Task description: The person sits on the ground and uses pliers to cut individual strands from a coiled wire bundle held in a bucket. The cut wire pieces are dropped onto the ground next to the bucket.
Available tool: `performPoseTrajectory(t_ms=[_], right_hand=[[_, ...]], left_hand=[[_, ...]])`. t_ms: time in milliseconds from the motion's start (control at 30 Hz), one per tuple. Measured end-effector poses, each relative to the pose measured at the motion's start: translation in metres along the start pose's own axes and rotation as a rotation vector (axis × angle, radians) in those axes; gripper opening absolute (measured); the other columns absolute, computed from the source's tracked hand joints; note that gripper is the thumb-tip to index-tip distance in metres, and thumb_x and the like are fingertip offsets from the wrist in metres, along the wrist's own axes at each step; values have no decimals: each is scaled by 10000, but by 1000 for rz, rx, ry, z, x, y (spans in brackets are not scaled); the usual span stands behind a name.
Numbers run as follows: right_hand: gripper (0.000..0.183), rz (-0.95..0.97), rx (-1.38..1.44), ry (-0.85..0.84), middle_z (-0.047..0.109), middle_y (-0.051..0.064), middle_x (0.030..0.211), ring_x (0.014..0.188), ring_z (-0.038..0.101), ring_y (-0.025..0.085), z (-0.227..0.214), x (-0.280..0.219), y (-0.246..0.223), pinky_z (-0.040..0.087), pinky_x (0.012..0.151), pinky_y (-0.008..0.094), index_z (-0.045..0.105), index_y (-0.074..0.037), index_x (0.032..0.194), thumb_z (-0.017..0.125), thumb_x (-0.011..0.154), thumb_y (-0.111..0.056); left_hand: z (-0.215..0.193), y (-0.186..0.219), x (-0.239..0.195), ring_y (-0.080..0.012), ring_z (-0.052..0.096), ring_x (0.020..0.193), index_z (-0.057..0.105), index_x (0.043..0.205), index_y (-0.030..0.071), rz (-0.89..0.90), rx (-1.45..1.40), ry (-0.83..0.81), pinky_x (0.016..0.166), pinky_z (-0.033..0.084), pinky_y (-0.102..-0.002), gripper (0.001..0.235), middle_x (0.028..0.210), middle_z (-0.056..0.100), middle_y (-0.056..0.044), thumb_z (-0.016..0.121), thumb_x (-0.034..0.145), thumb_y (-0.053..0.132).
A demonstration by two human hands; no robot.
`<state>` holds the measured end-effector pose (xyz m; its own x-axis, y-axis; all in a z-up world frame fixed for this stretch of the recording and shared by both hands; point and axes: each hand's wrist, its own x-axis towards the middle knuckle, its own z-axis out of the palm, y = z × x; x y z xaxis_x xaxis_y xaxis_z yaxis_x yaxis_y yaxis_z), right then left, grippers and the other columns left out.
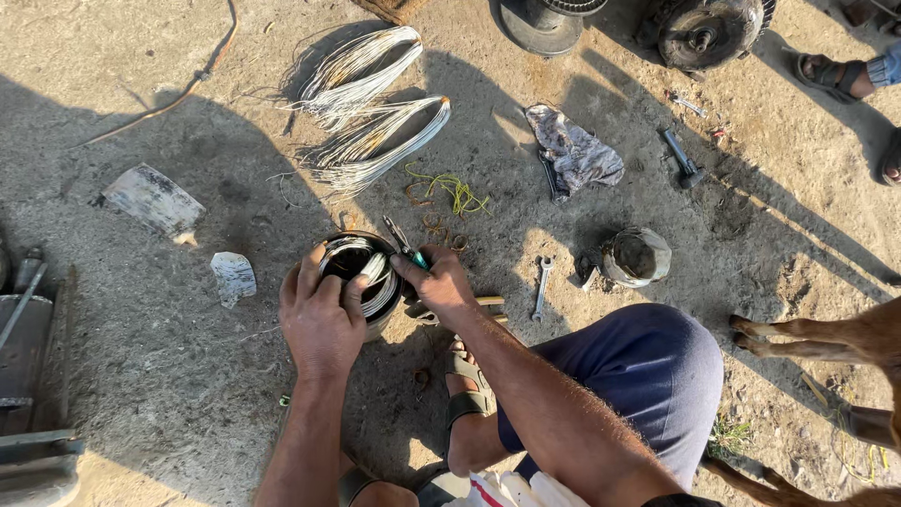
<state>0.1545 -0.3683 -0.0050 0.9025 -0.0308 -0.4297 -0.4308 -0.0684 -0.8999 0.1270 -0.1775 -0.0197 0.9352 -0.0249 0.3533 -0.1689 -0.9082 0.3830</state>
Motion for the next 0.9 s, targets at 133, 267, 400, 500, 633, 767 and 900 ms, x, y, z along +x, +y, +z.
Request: performPoseTrajectory(t_ms=[133,267,400,500,633,767,900], right_hand=[[415,-69,-131,52,681,74,658,551,659,163,5,3,6,524,477,333,686,17,892,766,910,-390],[494,-11,-207,52,625,72,595,532,592,149,4,-7,16,471,502,343,667,15,770,730,952,-440],[486,-8,-95,-11,585,31,574,531,500,125,-6,-31,26,410,502,348,697,-9,705,747,947,-429],[363,103,3,-94,674,55,637,578,577,166,-15,-51,37,443,559,384,740,-3,782,762,871,-355],[526,146,47,-187,718,164,985,955,670,210,-22,-55,53,510,897,384,645,60,1163,791,832,-321],[839,115,207,-290,701,185,1225,1174,667,247,-19,-50,75,475,1095,417,464,34,1476,766,785,-333],[866,76,266,-370,683,177,1249,1194,653,248,-25,-50,85,472,1116,424,466,67,1486,788,828,-393]], left_hand=[[-6,-6,10,-372,552,1320,785,1022,70,-198,-96,-80,989,558,-518,328,1476,614,-83,725,989,390],[-22,2,6,-430,463,1356,839,995,132,-129,-13,-194,974,492,-611,353,1493,505,-165,797,873,460],[-29,19,-2,-541,378,1366,788,1047,58,-34,40,-164,975,445,-652,636,1515,428,-247,868,699,584],[-37,24,-7,-460,451,1419,732,1151,77,69,-36,37,1139,450,-617,617,1466,498,-221,825,758,544],[-45,27,1,-388,597,1245,712,1194,86,-105,-23,-56,1008,523,-547,547,1269,638,-154,814,847,496],[-42,28,3,-332,684,1116,661,1311,93,-224,-3,-307,883,568,-511,612,1209,689,-158,814,841,455],[-31,23,1,-307,727,1083,665,1277,72,-245,-27,-391,856,608,-477,622,1184,728,-156,810,834,485]])
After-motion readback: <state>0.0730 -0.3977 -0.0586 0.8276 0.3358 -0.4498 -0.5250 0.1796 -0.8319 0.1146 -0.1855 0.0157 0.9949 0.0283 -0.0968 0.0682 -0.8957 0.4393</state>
